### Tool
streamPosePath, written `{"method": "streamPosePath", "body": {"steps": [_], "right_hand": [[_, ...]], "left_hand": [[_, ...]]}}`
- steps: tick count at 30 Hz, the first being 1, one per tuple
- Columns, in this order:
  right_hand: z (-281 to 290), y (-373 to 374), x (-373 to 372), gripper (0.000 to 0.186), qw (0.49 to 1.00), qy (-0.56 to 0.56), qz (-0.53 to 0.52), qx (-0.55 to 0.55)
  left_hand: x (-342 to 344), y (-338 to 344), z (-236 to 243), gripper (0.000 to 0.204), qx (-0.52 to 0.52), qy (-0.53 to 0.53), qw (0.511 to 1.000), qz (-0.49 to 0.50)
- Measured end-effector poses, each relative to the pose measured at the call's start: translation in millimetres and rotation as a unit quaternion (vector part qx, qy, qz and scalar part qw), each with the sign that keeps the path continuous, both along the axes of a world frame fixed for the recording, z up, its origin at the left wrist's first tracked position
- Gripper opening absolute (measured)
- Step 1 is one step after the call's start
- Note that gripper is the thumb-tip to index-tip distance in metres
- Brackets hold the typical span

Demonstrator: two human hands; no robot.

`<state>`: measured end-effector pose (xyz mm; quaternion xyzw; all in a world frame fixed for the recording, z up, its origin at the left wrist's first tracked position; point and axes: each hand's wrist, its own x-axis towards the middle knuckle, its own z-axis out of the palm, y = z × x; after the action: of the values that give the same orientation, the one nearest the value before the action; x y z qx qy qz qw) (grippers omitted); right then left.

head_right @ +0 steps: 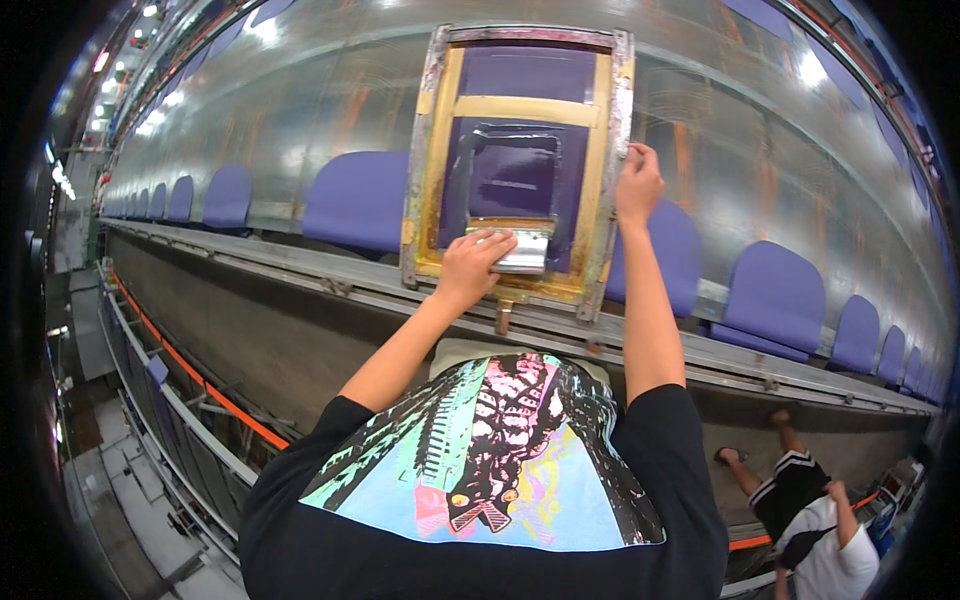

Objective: The person uses a squeegee to spread purple ink across a screen-printing frame mounted on a rail. They repeatedly pull the squeegee across the mesh, then lift and reposition the frame to continue the process. The person briefly walks to a workbench and returns to resume printing.

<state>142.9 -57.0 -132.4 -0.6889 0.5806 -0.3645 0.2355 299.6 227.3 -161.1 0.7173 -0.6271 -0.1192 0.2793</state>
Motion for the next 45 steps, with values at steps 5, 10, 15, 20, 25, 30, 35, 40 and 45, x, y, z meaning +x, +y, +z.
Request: {"method": "streamPosePath", "body": {"steps": [5,10,15,20,25,30,35,40,45], "right_hand": [[-13.3,10.1,69.1,0.019,0.997,-0.059,0.04,-0.038],[-24.9,-1.3,67.0,0.019,0.995,-0.087,0.035,0.034],[-35.7,-18.0,50.7,0.02,0.997,-0.057,0.035,0.048],[-33.7,-18.8,45.3,0.021,0.998,-0.03,0.011,0.05],[-24.6,-5.5,44.9,0.021,0.997,-0.028,0.011,0.073],[-39.8,-3.7,48.7,0.021,0.998,-0.015,0.011,0.063],[-35.7,2.2,56.1,0.021,0.998,-0.03,0.017,0.052],[-27.2,6.4,38.1,0.02,0.997,-0.033,0.014,0.067],[-41.2,-49.9,0.5,0.02,1.0,-0.01,0.002,0.015]], "left_hand": [[64.7,10.9,13.8,0.063,0.027,-0.021,0.999,0.03],[64.6,-7.0,-2.1,0.062,0.021,-0.036,0.998,0.044],[52.7,4.8,-7.8,0.063,0.009,-0.027,0.999,0.034],[51.6,33.4,-0.9,0.064,0.028,-0.062,0.997,-0.027],[71.1,-10.4,-10.4,0.063,0.008,-0.08,0.997,0.0],[127.1,-120.5,24.4,0.037,0.031,0.097,0.992,0.081],[129.7,-125.7,-12.5,0.035,-0.05,-0.036,0.996,0.059],[77.2,-66.0,-4.9,0.033,-0.056,-0.074,0.995,0.047],[22.7,-46.2,-22.2,0.047,-0.028,-0.059,0.998,0.014]]}}
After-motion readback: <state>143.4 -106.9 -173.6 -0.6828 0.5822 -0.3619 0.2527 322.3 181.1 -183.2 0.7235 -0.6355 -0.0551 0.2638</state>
